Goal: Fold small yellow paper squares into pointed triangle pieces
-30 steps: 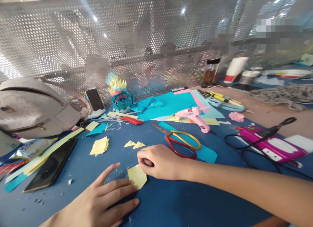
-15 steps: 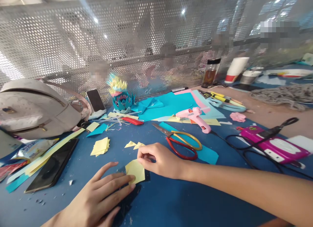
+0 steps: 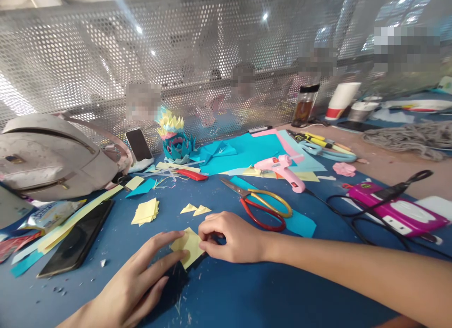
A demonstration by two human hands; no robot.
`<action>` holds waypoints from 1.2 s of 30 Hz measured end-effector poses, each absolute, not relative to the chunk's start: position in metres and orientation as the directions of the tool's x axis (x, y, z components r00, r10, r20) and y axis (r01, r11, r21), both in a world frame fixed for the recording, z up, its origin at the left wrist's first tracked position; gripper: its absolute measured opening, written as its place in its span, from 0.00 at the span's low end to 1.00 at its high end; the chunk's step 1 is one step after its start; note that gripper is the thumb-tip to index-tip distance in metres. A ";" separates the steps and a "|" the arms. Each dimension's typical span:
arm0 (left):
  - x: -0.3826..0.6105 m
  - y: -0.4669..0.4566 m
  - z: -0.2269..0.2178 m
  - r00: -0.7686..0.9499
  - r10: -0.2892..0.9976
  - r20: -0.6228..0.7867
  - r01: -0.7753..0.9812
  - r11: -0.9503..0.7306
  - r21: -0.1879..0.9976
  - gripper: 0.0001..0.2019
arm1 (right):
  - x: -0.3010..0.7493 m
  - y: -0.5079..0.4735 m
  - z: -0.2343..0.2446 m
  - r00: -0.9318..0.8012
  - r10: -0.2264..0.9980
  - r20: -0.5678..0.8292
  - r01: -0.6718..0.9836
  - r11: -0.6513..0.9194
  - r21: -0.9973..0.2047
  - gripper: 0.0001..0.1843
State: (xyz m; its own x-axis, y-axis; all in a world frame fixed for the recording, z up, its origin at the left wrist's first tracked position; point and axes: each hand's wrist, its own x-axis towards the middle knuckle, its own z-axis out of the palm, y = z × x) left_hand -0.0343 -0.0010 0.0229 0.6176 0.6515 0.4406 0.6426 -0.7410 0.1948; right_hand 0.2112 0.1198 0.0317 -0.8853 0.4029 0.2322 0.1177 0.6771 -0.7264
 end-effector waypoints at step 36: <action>-0.035 0.005 0.028 0.536 0.794 0.287 0.521 -0.578 0.627 0.18 | 0.210 0.115 0.030 -0.887 0.385 0.255 0.142 0.753 -0.643 0.14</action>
State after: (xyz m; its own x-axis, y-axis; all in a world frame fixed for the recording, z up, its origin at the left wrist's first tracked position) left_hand -0.0346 0.0048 0.0280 0.5356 0.7942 0.2869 0.5214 -0.5783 0.6274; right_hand 0.2097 0.1148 0.0298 -0.8870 0.3850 0.2550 0.1419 0.7527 -0.6429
